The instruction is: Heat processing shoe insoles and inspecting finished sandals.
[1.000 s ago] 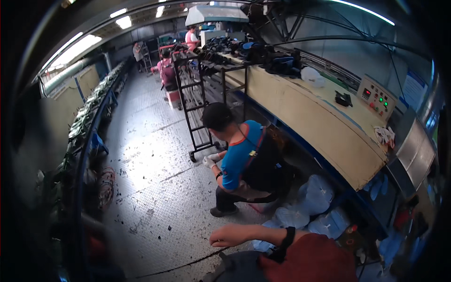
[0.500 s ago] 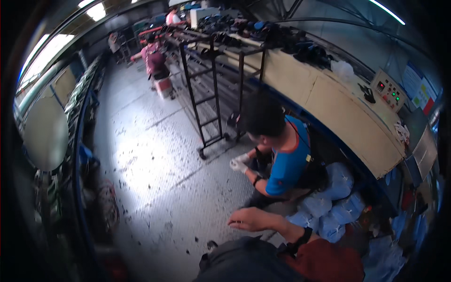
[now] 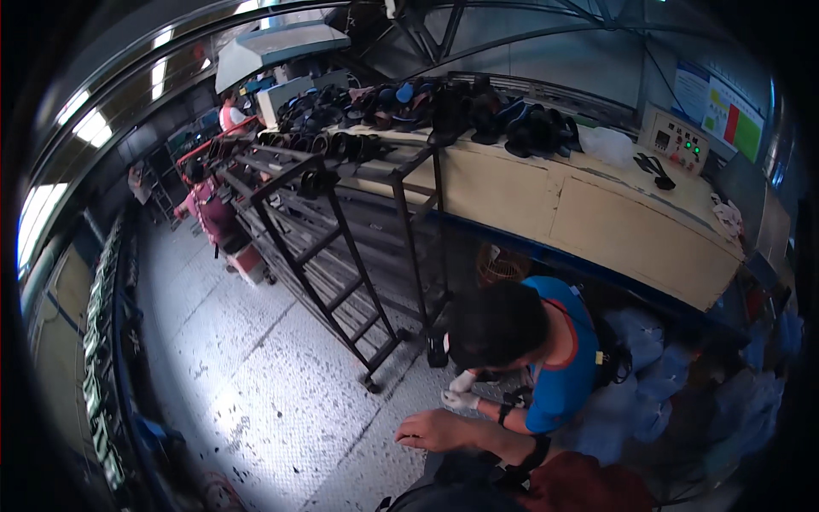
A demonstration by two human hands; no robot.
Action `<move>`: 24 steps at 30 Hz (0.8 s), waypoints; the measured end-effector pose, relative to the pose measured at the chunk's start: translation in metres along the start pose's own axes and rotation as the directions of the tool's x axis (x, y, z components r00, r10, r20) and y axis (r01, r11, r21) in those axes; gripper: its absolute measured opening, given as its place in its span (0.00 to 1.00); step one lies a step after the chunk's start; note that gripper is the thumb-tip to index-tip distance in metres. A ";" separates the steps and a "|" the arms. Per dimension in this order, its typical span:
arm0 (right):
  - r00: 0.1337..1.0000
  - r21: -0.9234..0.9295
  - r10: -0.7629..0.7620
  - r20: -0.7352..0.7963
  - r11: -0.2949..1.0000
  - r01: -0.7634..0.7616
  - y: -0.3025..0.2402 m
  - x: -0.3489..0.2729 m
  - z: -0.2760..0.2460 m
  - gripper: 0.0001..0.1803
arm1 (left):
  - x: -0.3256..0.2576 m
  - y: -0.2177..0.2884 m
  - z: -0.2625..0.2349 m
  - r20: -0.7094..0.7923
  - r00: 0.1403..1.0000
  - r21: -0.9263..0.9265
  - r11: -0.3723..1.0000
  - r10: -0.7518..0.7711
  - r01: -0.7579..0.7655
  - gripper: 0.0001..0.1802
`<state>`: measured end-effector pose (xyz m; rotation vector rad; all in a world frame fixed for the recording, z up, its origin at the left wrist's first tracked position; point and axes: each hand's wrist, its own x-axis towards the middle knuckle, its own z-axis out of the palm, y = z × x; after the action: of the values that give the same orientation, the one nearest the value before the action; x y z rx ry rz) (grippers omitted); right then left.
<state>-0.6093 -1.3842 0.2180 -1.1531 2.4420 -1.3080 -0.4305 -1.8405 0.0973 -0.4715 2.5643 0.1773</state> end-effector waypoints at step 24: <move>0.626 -0.094 0.502 -0.597 0.731 -0.676 -0.029 0.079 -0.313 0.10 | 0.324 0.617 -0.446 -0.566 0.065 -0.263 -0.105 0.822 -0.959 0.16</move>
<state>-0.7882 -1.2433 0.4487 0.1274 3.0961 -1.1324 -1.1257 -1.4580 0.3309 1.3960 2.4053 1.5872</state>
